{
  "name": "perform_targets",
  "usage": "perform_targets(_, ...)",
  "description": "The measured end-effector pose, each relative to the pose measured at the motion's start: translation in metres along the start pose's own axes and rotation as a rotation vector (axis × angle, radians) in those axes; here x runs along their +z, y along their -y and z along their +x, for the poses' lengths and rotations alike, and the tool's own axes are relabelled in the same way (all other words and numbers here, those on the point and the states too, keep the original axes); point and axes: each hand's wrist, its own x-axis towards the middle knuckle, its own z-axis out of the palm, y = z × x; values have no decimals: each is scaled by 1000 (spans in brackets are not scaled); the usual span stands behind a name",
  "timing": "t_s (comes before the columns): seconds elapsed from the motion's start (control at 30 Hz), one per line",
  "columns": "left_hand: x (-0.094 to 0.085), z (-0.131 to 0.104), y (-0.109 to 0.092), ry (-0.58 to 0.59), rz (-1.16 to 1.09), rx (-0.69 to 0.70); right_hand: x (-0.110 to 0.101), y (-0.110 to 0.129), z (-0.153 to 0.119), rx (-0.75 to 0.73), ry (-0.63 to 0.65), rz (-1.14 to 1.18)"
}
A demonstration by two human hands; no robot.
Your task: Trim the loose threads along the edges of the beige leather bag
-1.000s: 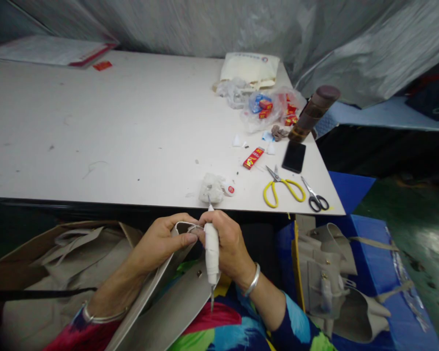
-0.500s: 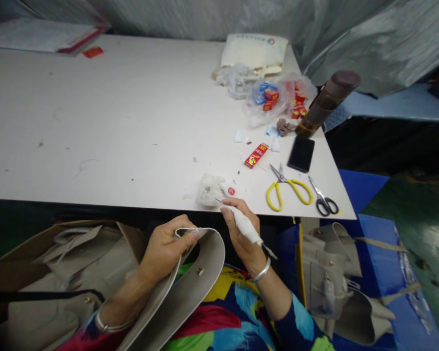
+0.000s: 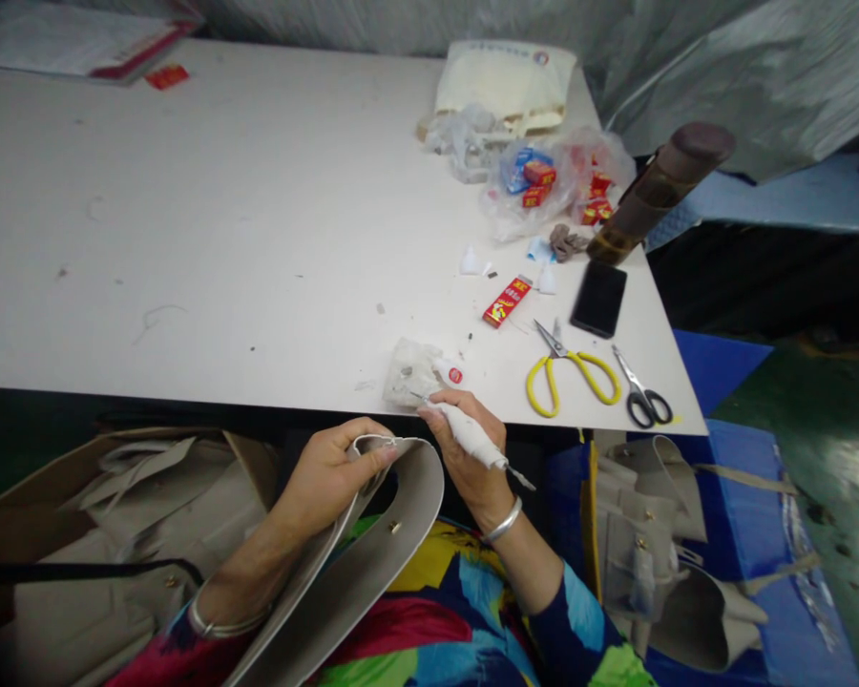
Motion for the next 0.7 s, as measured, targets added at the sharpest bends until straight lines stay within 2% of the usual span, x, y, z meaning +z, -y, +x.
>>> perform_targets(0.4,-4,3,2,-2,-5,-47,9,-2,7,-210,9,-156)
perform_targets(0.6,-6,3,3,11,-8,-51,8,-6,6,-144,10,-96)
perform_targets(0.7,-6,2,4,25,-4,-55,4,-4,3,-67,-48,8)
